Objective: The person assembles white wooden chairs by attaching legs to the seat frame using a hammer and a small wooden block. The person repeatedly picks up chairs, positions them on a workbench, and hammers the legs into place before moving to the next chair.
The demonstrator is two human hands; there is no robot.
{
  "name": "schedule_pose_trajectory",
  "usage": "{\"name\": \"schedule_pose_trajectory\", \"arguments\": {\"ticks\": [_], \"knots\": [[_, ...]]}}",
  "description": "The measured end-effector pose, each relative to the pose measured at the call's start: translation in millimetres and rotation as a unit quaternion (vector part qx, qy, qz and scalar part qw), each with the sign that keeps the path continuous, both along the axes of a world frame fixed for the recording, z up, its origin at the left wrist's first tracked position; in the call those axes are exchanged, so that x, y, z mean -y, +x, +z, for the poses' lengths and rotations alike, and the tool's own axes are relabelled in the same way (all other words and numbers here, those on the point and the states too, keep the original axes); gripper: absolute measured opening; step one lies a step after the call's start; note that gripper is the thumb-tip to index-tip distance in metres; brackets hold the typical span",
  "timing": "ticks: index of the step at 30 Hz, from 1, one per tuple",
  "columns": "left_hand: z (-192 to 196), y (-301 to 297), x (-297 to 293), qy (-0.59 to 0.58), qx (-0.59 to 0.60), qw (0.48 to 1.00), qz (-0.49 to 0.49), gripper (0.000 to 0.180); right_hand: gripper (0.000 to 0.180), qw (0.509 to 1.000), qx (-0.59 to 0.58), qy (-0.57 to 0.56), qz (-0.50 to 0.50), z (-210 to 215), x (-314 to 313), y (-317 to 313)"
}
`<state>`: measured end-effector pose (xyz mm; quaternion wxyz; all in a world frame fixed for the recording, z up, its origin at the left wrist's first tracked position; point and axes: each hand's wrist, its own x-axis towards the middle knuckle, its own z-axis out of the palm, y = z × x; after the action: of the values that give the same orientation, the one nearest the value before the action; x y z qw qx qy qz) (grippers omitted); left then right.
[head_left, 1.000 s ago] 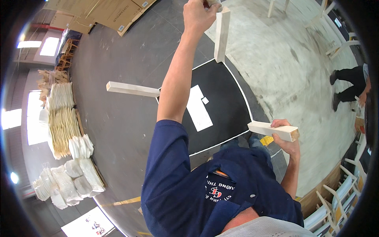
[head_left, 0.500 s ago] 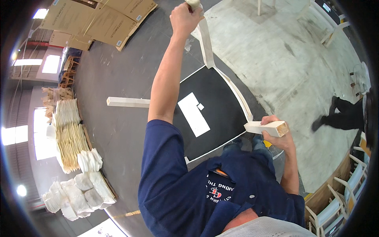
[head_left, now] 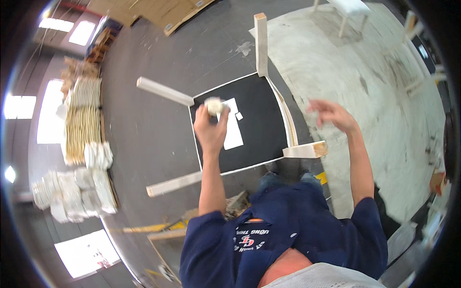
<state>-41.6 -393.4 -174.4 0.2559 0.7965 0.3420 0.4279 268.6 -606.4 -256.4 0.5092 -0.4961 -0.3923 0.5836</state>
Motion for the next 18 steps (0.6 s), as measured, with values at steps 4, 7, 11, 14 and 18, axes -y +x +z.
{"name": "schedule_pose_trajectory", "arguments": {"ticks": [4,7,11,14,18], "knots": [[-26.2,-76.2,102.4,-0.052,-0.124,0.987,0.089,0.026,0.061,0.878,0.44,0.089,-0.163,-10.5,-135.0,60.6],[-58.6,-124.1,177.9,-0.168,-0.199,0.948,0.181,0.032,0.059,0.812,0.463,0.22,-0.28,6.6,-222.2,74.7],[-92.7,-165.7,265.7,-0.254,-0.163,0.905,0.299,0.03,0.053,0.843,0.409,0.246,-0.247,18.8,-272.8,72.0],[-118.2,-195.8,318.9,-0.304,-0.186,0.854,0.378,0.031,0.045,0.842,0.401,0.253,-0.259,9.6,-284.0,58.7],[-159.6,-257.5,359.9,-0.253,-0.321,0.815,0.41,0.043,0.035,0.823,0.46,0.229,-0.242,-22.5,-297.6,92.2]]}}
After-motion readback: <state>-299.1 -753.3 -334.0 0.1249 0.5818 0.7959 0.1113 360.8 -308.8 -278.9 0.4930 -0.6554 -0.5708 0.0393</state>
